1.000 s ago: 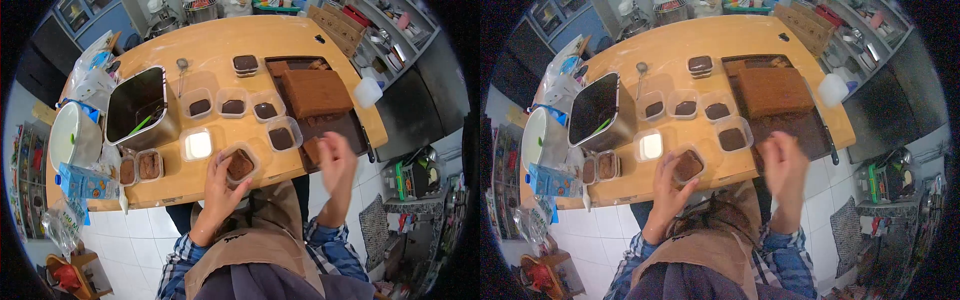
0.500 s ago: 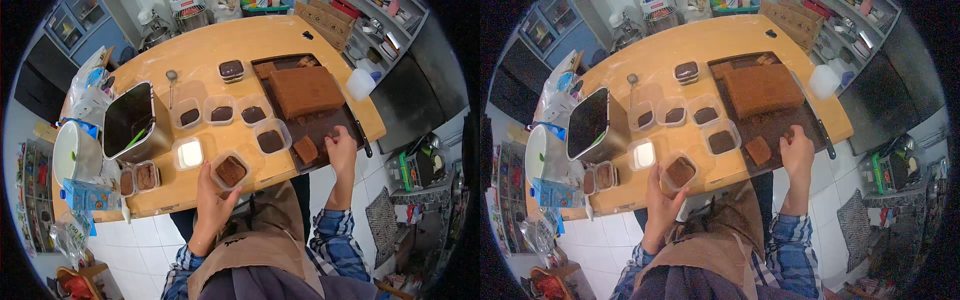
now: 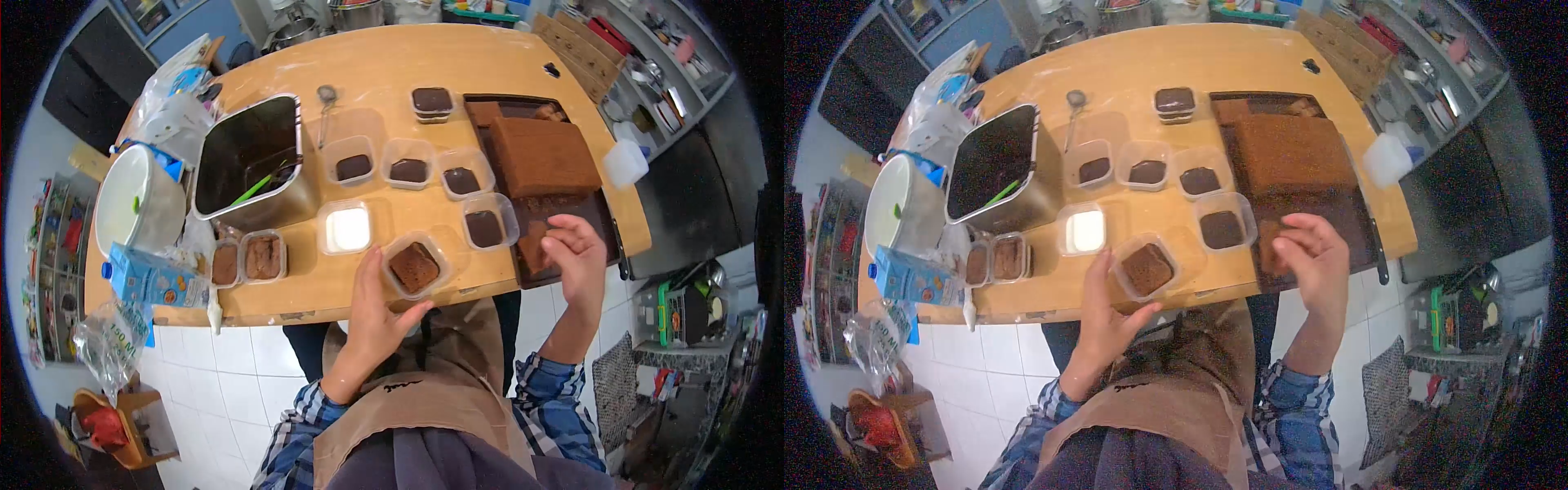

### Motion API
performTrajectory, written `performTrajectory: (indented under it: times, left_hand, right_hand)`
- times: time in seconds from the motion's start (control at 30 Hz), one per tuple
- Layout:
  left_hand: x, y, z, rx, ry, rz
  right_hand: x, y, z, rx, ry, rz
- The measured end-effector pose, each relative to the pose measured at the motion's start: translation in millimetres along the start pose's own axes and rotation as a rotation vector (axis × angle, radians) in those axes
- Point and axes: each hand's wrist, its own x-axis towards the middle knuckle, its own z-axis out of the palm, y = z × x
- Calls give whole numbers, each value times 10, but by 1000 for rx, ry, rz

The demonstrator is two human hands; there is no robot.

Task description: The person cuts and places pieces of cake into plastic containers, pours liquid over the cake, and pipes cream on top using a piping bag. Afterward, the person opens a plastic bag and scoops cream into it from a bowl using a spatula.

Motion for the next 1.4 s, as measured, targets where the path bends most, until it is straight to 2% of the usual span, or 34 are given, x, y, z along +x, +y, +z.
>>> performTrajectory:
  times: [0.17, 0.37, 0.57, 0.77, 0.83, 0.93, 1.03, 1.23, 1.4]
  left_hand:
    - [22, 17, -20, 52, -29, 7]
    - [24, -46, -6, 36, -30, 33]
    - [29, -84, -12, 11, -18, 64]
    - [41, 12, -68, 23, 13, 71]
    - [32, 85, -127, 48, 45, 94]
    - [23, 163, -209, -68, 133, 139]
    - [47, 251, -275, -185, 133, 116]
    - [13, 354, -120, -816, -9, -255]
    - [95, 338, -30, -1085, -83, -366]
  right_hand:
    - [-21, -86, 701, -113, -305, 2]
    - [-36, -83, 1125, -455, -343, -125]
    - [-47, -81, 1129, -405, -322, -152]
    - [-64, -53, 1057, -200, -341, -79]
    - [-97, -108, 1030, -94, -353, 7]
    - [-133, -112, 981, 27, -371, 77]
    - [-182, -82, 967, 129, -383, 86]
    - [-338, -150, 996, 170, -421, 116]
    - [-432, -165, 976, 18, -418, 0]
